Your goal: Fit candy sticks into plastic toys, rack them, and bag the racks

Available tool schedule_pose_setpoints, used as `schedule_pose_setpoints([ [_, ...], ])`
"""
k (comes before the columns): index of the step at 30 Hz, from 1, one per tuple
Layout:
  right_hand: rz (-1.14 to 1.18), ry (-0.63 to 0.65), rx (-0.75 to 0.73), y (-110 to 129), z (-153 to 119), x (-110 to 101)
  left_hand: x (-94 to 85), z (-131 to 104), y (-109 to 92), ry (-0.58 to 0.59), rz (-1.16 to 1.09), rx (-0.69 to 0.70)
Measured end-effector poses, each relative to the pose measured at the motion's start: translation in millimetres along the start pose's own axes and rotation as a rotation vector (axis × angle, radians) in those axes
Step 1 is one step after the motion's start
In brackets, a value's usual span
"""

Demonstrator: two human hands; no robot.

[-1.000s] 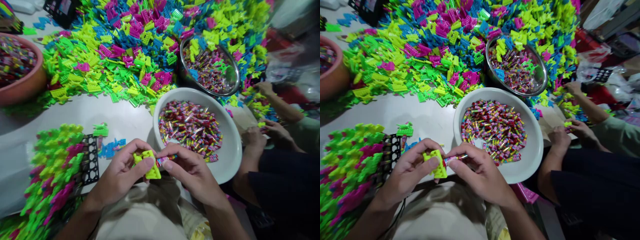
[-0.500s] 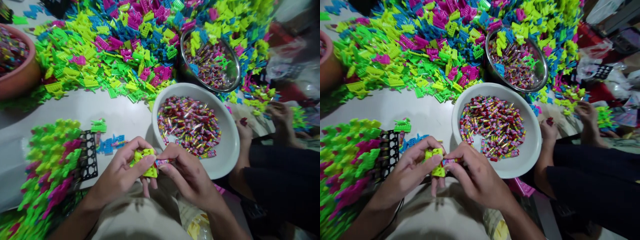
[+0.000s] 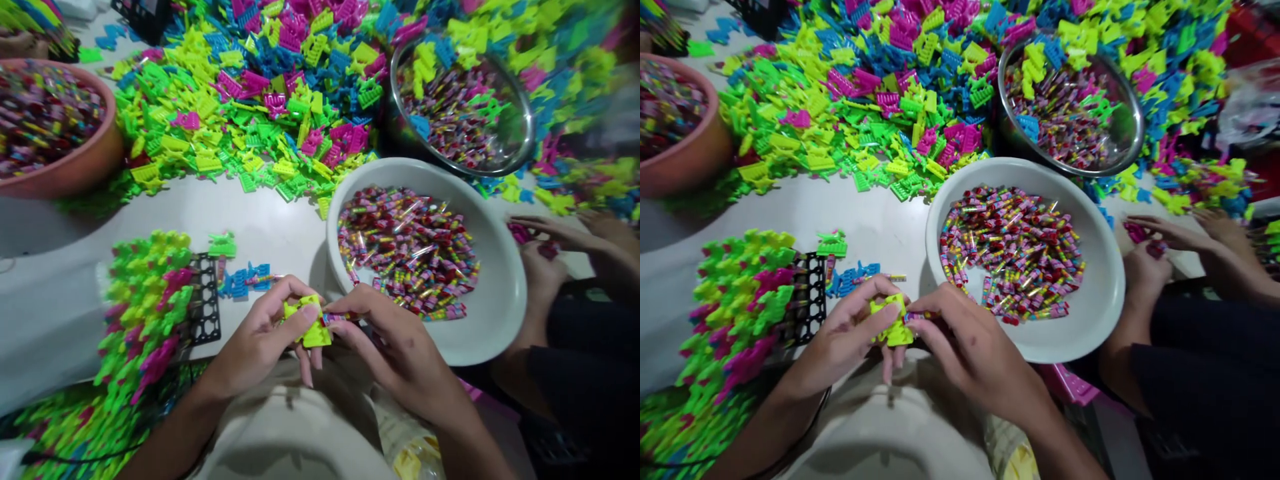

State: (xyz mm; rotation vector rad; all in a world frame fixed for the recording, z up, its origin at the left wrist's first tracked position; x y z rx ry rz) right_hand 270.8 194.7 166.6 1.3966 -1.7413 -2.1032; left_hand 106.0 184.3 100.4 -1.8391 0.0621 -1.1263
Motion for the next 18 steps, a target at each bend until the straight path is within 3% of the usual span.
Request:
schedule_pose_setpoints([
  [3,-0.113,-0.075,0.039,-4.0,-7.9,-16.1,-13.1,-2.9,-4.8,-0.101,0.172,-0.001],
  [6,-0.292,-0.165,0.189,-32.6,-28.4,-47.0,-40.4,-12.5,-23.6,-0.412,0.756,0.017],
  [7,-0.343,-0.138,0.26,-49.7,-36.6,-55.5,-48.2,-15.6,-31.3,-0.509,0.98,0.03],
  [9,-0.447,0.048,0.375,-90.8,-51.9,-63.1,-61.0,-18.0,-44.0,-0.656,1.327,0.074],
  [11,-0.564,0.191,0.396,-129.0,-64.6,-65.6,-72.6,-12.1,-51.4,-0.727,1.499,0.107],
  [14,-0.651,0.328,0.398,-170.7,-72.8,-64.4,-87.3,20.8,-53.9,-0.694,1.569,0.053],
  [18,-0.74,0.24,0.307,-186.0,-71.6,-75.8,-95.5,101.8,-50.2,-0.608,1.702,-0.161],
])
Point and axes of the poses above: each hand's wrist, its own z-axis towards the middle knuckle, its own x-axis out of the palm, y = z × x, the point moved 5 cm from there along z, towards the middle knuckle, and after that the axes turned 15 degrees about y, right-handed, at the moved point
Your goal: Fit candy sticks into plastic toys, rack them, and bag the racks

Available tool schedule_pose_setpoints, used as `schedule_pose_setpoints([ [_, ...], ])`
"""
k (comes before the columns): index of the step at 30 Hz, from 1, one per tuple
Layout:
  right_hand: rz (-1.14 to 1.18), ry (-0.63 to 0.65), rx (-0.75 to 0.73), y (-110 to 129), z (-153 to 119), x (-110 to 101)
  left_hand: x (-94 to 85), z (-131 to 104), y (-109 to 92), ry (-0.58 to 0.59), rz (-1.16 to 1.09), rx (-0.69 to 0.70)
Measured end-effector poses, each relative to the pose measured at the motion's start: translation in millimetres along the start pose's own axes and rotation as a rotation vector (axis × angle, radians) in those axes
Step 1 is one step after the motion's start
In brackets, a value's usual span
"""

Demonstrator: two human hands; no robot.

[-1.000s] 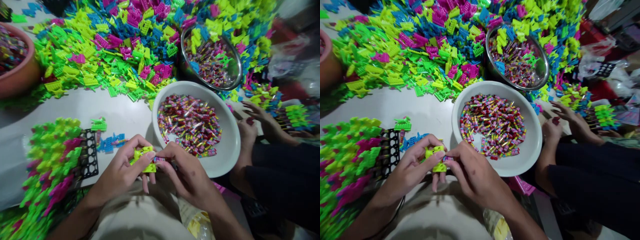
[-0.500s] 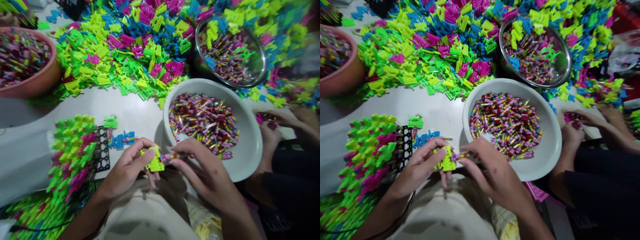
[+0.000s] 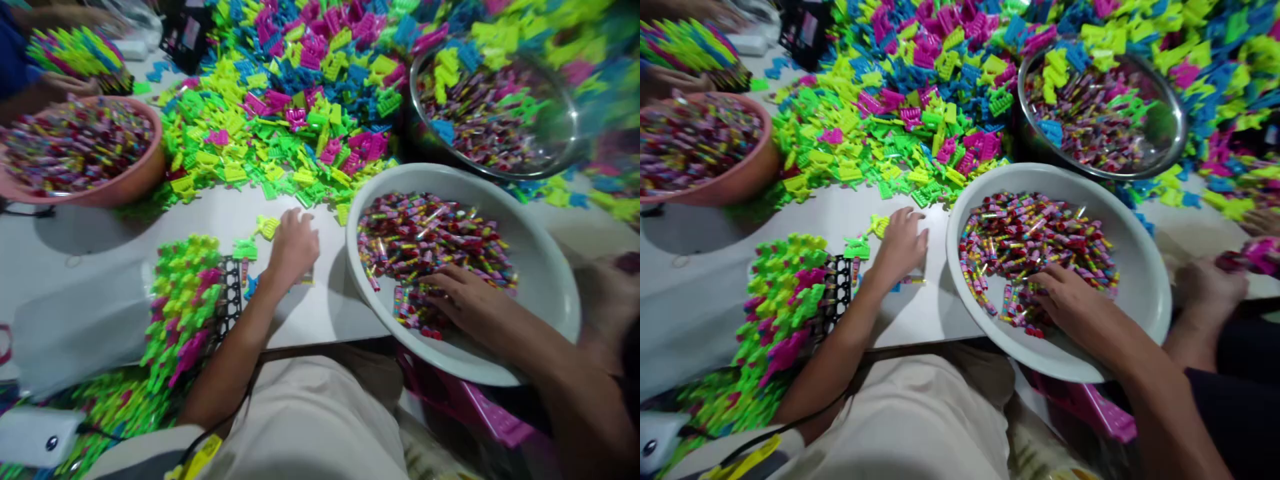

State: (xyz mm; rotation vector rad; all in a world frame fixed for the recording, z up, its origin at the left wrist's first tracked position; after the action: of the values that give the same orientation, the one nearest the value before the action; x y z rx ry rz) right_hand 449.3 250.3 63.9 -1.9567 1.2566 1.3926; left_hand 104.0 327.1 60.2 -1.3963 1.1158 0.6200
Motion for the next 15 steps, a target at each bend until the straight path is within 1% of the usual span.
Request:
schedule_pose_setpoints([
  [3,-0.113,-0.113,0.021,-12.3,-4.2,-5.7,11.5,55.3,-26.5,0.057,0.075,-0.002],
  [5,-0.168,-0.138,0.04,-18.3,-6.6,-4.9,14.0,83.1,-36.9,0.076,0.107,-0.013],
  [6,-0.183,-0.148,0.048,-19.7,-7.2,-3.9,13.9,92.4,-40.2,0.084,0.118,-0.016],
  [7,-0.191,-0.146,0.05,-19.6,-6.9,-2.1,12.9,98.4,-42.3,0.086,0.125,-0.018],
  [9,-0.183,-0.127,0.042,-16.7,-3.8,2.2,9.8,101.6,-43.8,0.084,0.135,-0.021],
  [12,-0.108,-0.092,0.026,-11.4,4.5,8.9,3.0,94.8,-40.3,0.07,0.139,-0.023],
  [15,-0.098,-0.107,0.063,-8.4,8.9,10.7,-9.6,93.9,-33.6,0.027,0.129,-0.041],
])
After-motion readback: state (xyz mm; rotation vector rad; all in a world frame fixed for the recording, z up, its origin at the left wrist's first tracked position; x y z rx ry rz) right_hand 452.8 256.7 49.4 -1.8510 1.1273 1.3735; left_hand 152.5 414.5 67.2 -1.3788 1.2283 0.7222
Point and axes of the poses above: each hand's wrist, its own z-axis towards the middle knuckle, its own x-axis out of the palm, y = z × x, the point moved 5 cm from there along z, towards the middle knuckle, and after that the axes turned 15 degrees about y, right-handed, at the moved point
